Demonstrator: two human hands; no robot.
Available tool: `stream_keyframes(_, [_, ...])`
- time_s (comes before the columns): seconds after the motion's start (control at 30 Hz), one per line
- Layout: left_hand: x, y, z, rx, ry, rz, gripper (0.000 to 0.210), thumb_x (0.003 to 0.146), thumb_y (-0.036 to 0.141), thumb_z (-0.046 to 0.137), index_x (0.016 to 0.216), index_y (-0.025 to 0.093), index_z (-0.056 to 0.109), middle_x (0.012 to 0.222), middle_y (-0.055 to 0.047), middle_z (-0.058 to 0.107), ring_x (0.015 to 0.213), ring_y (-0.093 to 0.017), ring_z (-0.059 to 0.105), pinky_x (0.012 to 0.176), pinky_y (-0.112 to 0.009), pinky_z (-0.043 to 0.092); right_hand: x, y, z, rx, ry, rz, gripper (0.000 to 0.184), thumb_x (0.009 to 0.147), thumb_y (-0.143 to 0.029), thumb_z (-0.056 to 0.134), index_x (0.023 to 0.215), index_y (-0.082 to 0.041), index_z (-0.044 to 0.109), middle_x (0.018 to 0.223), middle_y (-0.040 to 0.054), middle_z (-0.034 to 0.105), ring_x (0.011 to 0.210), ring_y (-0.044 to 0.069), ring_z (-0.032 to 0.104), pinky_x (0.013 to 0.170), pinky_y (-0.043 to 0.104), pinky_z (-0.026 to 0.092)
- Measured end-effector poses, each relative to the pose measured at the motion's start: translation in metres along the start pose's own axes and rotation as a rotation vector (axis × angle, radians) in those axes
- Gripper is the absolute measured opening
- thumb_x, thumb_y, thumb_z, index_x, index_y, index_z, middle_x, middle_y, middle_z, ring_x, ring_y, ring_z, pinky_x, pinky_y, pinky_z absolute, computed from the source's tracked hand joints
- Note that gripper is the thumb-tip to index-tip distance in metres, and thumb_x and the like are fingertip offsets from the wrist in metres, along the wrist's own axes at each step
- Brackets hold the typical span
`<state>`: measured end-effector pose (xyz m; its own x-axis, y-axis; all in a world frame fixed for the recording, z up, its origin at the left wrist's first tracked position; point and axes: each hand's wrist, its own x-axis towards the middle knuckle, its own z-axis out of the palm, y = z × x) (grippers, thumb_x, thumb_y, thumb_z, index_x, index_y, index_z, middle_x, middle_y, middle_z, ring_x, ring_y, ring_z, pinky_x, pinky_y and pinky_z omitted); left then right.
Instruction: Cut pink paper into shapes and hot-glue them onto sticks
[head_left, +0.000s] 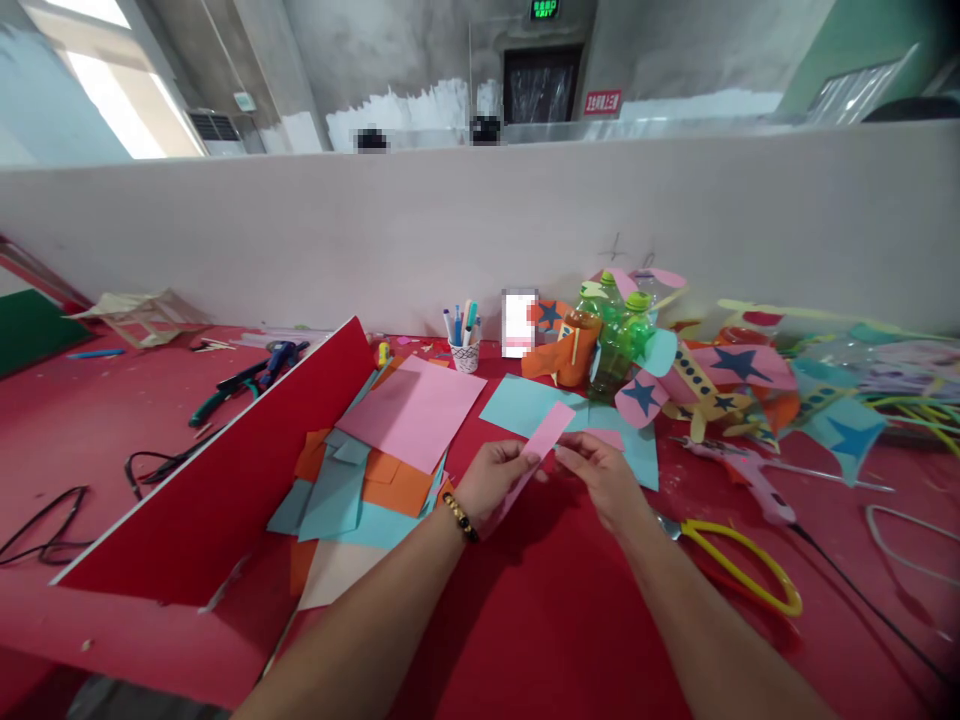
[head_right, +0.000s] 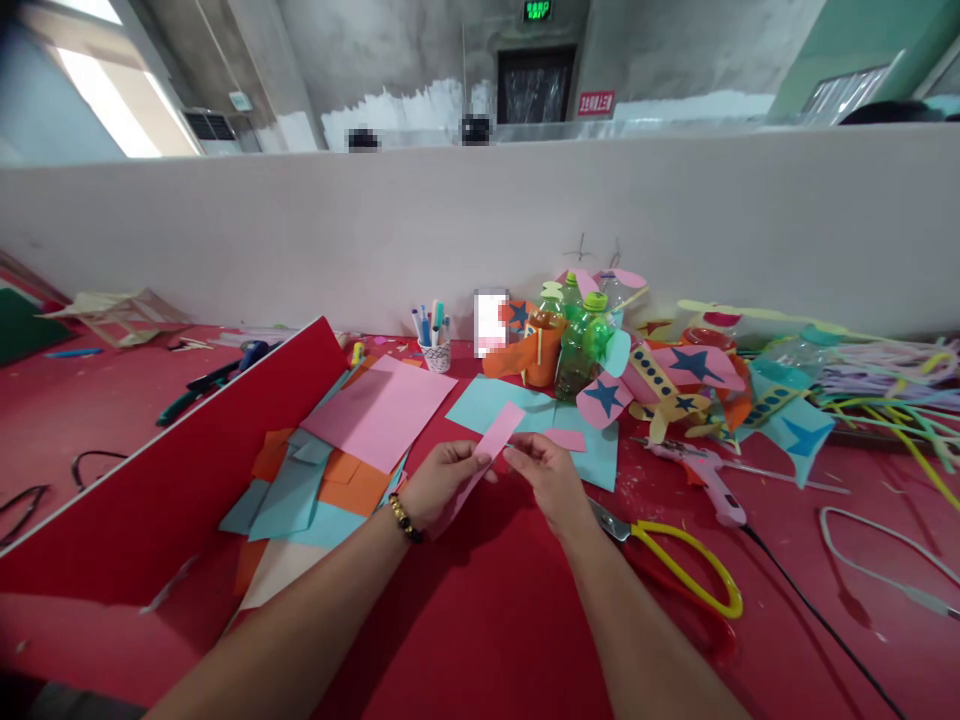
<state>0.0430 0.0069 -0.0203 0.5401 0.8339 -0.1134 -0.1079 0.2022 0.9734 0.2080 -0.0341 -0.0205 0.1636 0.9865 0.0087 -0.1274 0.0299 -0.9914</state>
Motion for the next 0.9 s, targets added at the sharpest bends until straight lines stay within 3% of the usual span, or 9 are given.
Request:
stream_keyframes(0.17, [0.004, 0.0, 0.018, -0.127, -0.066, -0.061, 0.036, 0.066, 0.043, 0.073, 0.076, 0.01, 0.065, 0.067, -0.006, 0.067, 0.06, -0.012, 0.057, 0.062, -0.023, 0.041, 0.001, 0.002, -0.001, -0.096, 0.022, -0.079, 0.024, 0.072, -0.039, 0.068, 0.066, -0.017, 0.061, 0.06, -0.0023, 0.059, 0.056, 0.012, 0.051, 0.055, 0.026, 0.041])
stream_keyframes(0.33, [0.003, -0.004, 0.009, -0.163, -0.136, -0.135, 0.036, 0.067, 0.045, 0.071, 0.076, 0.01, 0.065, 0.074, -0.009, 0.07, 0.061, -0.014, 0.06, 0.061, -0.024, 0.043, 0.002, 0.001, -0.003, -0.018, 0.091, -0.037, 0.023, 0.071, -0.039, 0.07, 0.068, -0.018, 0.06, 0.058, -0.0024, 0.06, 0.055, 0.013, 0.054, 0.054, 0.026, 0.042])
stream_keyframes(0.6, [0.003, -0.004, 0.003, -0.106, -0.173, -0.062, 0.031, 0.071, 0.042, 0.069, 0.073, 0.011, 0.065, 0.07, -0.005, 0.067, 0.062, -0.011, 0.057, 0.061, -0.022, 0.041, 0.002, 0.0, -0.004, 0.005, 0.173, -0.037, 0.018, 0.066, -0.032, 0.074, 0.07, -0.019, 0.062, 0.061, -0.0023, 0.062, 0.056, 0.012, 0.054, 0.057, 0.026, 0.043])
stream_keyframes(0.9, [0.003, -0.008, 0.005, -0.081, -0.107, -0.066, 0.033, 0.069, 0.043, 0.07, 0.07, 0.012, 0.058, 0.068, -0.004, 0.063, 0.058, -0.012, 0.055, 0.057, -0.024, 0.041, 0.0, 0.003, 0.002, 0.04, 0.011, -0.037, 0.02, 0.065, -0.027, 0.073, 0.08, -0.019, 0.064, 0.071, -0.0007, 0.067, 0.064, 0.014, 0.058, 0.068, 0.03, 0.047])
